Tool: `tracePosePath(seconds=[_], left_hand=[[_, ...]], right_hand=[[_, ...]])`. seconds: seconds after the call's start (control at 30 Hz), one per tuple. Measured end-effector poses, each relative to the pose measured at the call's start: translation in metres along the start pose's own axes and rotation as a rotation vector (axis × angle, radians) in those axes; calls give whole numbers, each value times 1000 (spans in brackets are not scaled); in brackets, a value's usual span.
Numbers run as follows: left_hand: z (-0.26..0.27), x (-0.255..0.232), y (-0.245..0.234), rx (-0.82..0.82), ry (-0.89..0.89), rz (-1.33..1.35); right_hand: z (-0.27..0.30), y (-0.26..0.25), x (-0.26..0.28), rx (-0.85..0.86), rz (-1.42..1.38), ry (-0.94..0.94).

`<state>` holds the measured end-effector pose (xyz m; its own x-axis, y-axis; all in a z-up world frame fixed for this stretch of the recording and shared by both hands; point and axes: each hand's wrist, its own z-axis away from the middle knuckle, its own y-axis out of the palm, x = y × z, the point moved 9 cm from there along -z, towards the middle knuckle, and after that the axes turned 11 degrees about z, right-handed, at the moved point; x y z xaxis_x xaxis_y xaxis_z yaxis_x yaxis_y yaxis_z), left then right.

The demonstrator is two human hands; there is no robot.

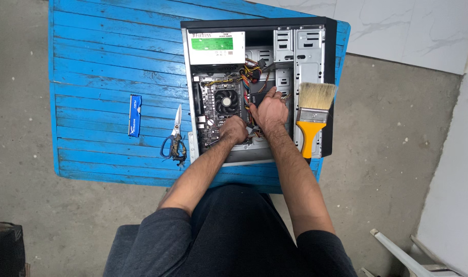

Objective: The person installs a hard drive into a desktop computer case, connects power and data cables, and cleans the interior with a brush. They then insert a graphics card into the motherboard and connect additional cables.

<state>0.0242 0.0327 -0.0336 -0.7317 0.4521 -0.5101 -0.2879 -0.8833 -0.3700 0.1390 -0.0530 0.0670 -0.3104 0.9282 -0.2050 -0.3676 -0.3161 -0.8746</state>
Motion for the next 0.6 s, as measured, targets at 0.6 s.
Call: tracePosePath(seconds=[0.6], left_hand=[[-11, -12, -24, -189, 173, 468]], right_hand=[[21, 33, -30, -69, -370, -39]])
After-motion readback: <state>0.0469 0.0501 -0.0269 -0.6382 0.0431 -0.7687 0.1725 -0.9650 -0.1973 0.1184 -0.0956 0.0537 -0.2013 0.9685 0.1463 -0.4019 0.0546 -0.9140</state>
